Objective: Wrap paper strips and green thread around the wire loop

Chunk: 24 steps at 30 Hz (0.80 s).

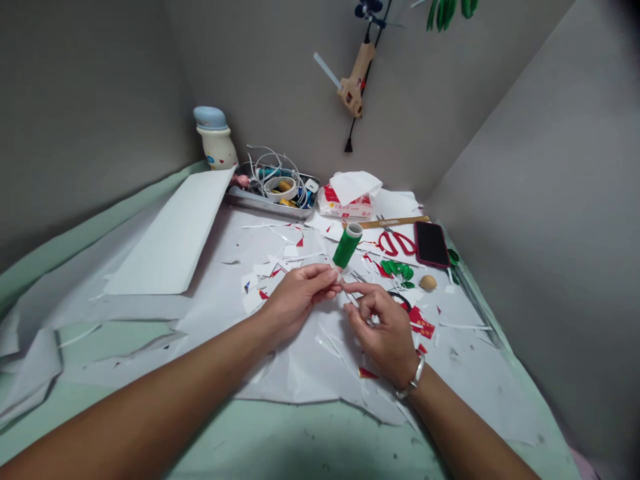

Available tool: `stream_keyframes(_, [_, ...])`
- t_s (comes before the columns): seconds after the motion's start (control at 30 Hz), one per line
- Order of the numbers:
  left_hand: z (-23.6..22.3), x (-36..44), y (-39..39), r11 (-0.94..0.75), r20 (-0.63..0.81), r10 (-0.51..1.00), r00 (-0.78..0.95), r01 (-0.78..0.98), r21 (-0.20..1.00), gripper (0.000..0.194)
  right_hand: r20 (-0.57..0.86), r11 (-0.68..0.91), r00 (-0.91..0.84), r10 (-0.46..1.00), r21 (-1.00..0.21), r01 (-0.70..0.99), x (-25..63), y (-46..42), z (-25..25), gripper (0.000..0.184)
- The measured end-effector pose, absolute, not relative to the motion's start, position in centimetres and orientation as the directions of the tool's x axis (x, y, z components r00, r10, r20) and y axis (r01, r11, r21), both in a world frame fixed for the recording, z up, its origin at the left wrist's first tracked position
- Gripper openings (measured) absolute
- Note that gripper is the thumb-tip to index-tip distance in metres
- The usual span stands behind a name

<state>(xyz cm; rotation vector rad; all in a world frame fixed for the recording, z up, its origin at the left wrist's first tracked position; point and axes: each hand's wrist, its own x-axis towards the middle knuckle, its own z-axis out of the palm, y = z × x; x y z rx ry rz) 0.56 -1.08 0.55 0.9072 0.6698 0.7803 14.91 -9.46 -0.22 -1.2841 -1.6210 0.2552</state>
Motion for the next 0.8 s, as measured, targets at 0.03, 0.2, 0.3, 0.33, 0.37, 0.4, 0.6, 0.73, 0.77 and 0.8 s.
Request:
stream_keyframes(0.03, [0.5, 0.5, -1.0, 0.397, -0.170, 0.812, 0.558, -0.315, 0.862, 0.019, 0.570, 0.420, 0.067, 0.819, -0.674, 0.607, 14.9, -9.5, -0.2, 0.028])
stream_keyframes(0.2, [0.6, 0.5, -0.9, 0.434, -0.168, 0.802, 0.573, -0.368, 0.822, 0.018, 0.550, 0.434, 0.049, 0.833, -0.707, 0.558, 15.0, -9.7, 0.0, 0.025])
stream_keyframes(0.3, [0.8, 0.4, -1.1, 0.427, -0.146, 0.797, 0.587, -0.375, 0.823, 0.017, 0.483, 0.408, 0.051, 0.874, -0.787, 0.463, 15.3, -9.9, 0.2, 0.016])
stream_keyframes(0.33, [0.9, 0.3, -1.1, 0.428, -0.138, 0.791, 0.596, -0.378, 0.821, 0.017, 0.459, 0.396, 0.058, 0.887, -0.817, 0.418, 15.4, -9.9, 0.3, 0.014])
stream_keyframes(0.37, [1.0, 0.3, -1.1, 0.432, -0.131, 0.784, 0.606, -0.381, 0.818, 0.016, 0.433, 0.379, 0.071, 0.898, -0.848, 0.370, 15.5, -9.9, 0.2, 0.014])
stream_keyframes(0.4, [1.1, 0.3, -1.2, 0.437, -0.127, 0.776, 0.618, -0.383, 0.814, 0.016, 0.408, 0.361, 0.092, 0.908, -0.877, 0.318, 15.5, -9.9, 0.1, 0.016])
stream_keyframes(0.6, [1.2, 0.1, -1.0, 0.455, -0.110, 0.753, 0.649, -0.392, 0.799, 0.015, 0.157, 0.149, 0.306, 0.939, -0.988, 0.049, 15.7, -9.0, -0.8, 0.029])
stream_keyframes(0.73, [1.1, 0.0, -0.6, 0.426, -0.090, 0.767, 0.636, -0.399, 0.812, 0.015, 0.105, -0.013, 0.338, 0.935, -0.944, 0.331, 17.4, -8.3, 0.5, 0.027])
stream_keyframes(0.77, [1.0, 0.0, -0.6, 0.420, -0.083, 0.766, 0.637, -0.398, 0.816, 0.015, 0.127, -0.021, 0.307, 0.943, -0.899, 0.437, 18.1, -8.2, 1.0, 0.024])
stream_keyframes(0.8, [1.0, -0.1, -0.5, 0.413, -0.075, 0.764, 0.641, -0.397, 0.820, 0.014, 0.138, -0.037, 0.264, 0.955, -0.825, 0.564, 18.9, -8.1, 1.5, 0.021])
